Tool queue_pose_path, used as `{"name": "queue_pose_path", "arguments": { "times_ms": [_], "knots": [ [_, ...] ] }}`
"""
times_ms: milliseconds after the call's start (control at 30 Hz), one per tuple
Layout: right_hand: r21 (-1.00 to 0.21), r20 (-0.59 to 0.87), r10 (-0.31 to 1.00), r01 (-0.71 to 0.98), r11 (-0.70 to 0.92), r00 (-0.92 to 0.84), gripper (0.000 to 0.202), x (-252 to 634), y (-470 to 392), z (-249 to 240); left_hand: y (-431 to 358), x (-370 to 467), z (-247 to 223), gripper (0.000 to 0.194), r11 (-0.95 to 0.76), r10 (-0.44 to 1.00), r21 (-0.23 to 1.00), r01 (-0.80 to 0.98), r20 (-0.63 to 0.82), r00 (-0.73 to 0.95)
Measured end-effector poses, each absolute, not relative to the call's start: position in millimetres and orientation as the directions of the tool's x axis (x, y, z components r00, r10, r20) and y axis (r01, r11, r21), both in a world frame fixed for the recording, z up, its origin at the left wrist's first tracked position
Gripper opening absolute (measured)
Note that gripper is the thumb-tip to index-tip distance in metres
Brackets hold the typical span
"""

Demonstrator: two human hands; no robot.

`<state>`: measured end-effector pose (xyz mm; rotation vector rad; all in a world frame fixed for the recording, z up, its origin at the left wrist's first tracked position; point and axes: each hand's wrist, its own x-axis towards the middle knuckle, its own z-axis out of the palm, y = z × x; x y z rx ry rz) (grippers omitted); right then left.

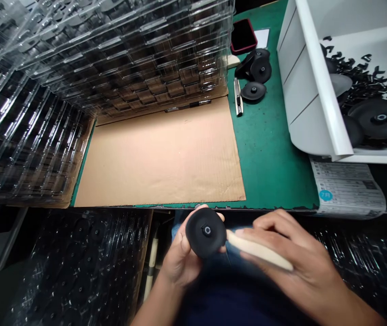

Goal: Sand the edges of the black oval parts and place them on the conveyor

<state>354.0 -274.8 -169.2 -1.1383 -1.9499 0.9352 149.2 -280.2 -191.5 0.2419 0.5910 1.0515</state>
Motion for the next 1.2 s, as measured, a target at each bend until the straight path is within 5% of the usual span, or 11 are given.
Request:
{"name": "queue_pose_path", "arguments": {
  "times_ms": [100, 200, 333, 433, 633, 800, 933, 1033, 1200],
  "knots": [
    [-0.821, 0.234, 0.922, 0.445, 0.358, -0.309, 0.041, 362.1, -269.1, -170.7, -274.8, 145.4, -188.5, 0.049, 0.593, 0.804, 0.402, -0.698, -0.329, 0.494],
    [-0.921, 0.134, 0.924, 0.300, 0.249, -0.357, 0.030, 357.5, -257.2, -165.5, -273.6, 144.1, -192.5, 0.055, 0.705, 0.709, 0.351, -0.616, -0.372, 0.599],
    [-0.996, -0.038, 0.785, 0.089, 0.023, -0.619, 0.012, 341.0, -242.4, -154.5, -275.2, 144.8, -200.3, 0.070, 0.728, 0.676, 0.556, -0.401, -0.485, 0.555],
    [-0.998, -0.063, 0.783, 0.020, -0.065, -0.618, 0.010, 334.0, -240.0, -154.8, -274.6, 144.7, -202.7, 0.085, 0.713, 0.681, 0.625, -0.318, -0.511, 0.524],
    [-0.922, -0.175, 0.946, -0.293, -0.255, -0.272, 0.018, 325.7, -253.3, -175.9, -273.4, 149.6, -196.3, 0.076, 0.309, 0.951, 0.829, -0.465, -0.258, 0.171],
    [-0.823, -0.237, 0.947, -0.474, -0.314, -0.216, 0.022, 305.2, -264.9, -180.6, -275.7, 155.6, -186.8, 0.070, 0.164, 0.974, 0.879, -0.447, -0.071, 0.217],
    [-0.900, -0.160, 0.957, -0.362, -0.242, -0.241, 0.021, 308.6, -263.5, -177.0, -275.0, 154.2, -187.8, 0.060, 0.160, 0.980, 0.854, -0.495, -0.076, 0.185],
    [-0.996, 0.020, 0.984, -0.084, 0.005, -0.176, 0.016, 316.3, -258.8, -168.2, -275.7, 154.3, -187.8, 0.060, 0.216, 0.974, 0.819, -0.532, -0.145, 0.172],
    [-0.905, 0.349, 0.873, 0.119, 0.408, -0.340, 0.022, 314.9, -255.6, -150.1, -277.4, 163.3, -180.6, 0.049, 0.287, 0.953, 0.748, -0.599, -0.286, 0.100]
  ]
}}
